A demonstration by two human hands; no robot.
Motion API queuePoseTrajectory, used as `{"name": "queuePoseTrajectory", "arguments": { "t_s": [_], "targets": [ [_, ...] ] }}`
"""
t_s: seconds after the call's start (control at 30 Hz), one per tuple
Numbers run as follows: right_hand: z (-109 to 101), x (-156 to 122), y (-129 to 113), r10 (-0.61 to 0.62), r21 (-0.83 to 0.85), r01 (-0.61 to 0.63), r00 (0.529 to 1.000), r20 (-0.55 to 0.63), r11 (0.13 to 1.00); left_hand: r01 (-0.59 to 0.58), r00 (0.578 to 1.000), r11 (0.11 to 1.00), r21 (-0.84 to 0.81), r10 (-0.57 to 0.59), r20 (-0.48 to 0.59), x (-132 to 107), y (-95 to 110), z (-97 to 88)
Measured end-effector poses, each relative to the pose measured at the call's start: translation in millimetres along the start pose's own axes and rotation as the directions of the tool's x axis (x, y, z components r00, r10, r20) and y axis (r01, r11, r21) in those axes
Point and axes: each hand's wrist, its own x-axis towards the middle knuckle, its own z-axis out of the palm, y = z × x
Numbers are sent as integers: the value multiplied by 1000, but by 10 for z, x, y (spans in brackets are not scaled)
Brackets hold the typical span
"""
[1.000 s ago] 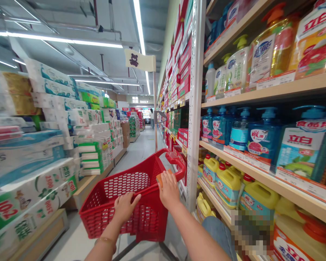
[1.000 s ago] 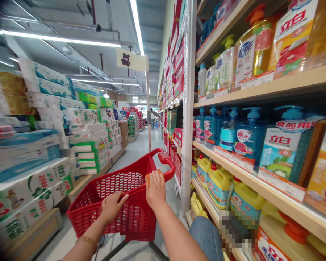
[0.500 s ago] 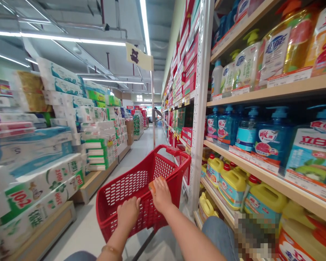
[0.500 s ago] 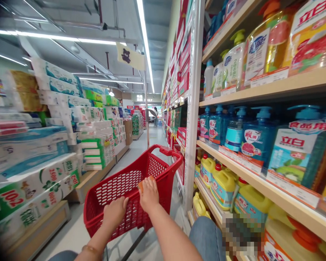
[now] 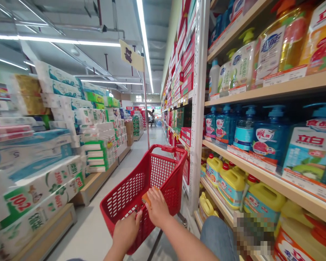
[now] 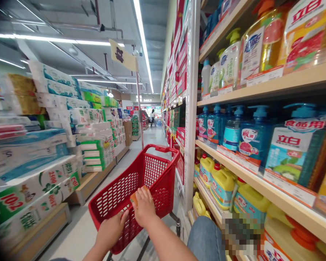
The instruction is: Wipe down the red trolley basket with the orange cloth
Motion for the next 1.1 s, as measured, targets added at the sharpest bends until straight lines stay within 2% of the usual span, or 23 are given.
{"name": "queuePoseTrajectory", "arguments": {
  "t_s": [0.07,0.13,0.2,0.27,0.37,0.5,0.63,0.73,0.87,0.93,1.0,1.1],
  "targets": [
    [-80,-30,60,-14,9,14,1000,21,1000,-126,992,989,-82,127,5,-26,-54,-19],
    [-155,-26,154,29,4,-29,999,22,1000,-229,973,964,-133,227,-31,-45,-203,-26],
    [-178,-19,219,98,-12,-98,995,4,995,-257,965,958,-127,246,-92,-55,-355,-4],
    [-154,-43,222,149,-26,-149,989,-17,988,-253,961,961,-107,237,-143,-57,-417,44],
    [-133,-143,182,113,-19,-113,994,-14,993,-230,959,969,-84,212,-187,-40,-345,125],
    [-266,-233,310,19,2,-20,998,60,1000,-281,953,955,-92,266,-148,52,-336,153],
    [-331,-224,470,85,-47,-81,993,76,996,-354,931,926,-133,335,-148,157,-517,169],
    [-298,-298,405,117,-64,-113,991,61,992,-382,920,911,-156,359,-160,178,-552,201],
    [-429,-471,284,-43,-8,45,986,158,999,-462,886,869,-174,444,-134,193,-554,168],
    [-539,-501,289,-78,4,79,977,196,997,-510,860,843,-174,502,-91,220,-571,137],
    [-591,-490,304,-44,-9,47,980,192,999,-520,854,837,-170,516,-70,249,-554,129],
    [-506,-495,259,39,-34,-35,991,130,999,-460,887,879,-124,451,-94,263,-418,165]
  ]
}}
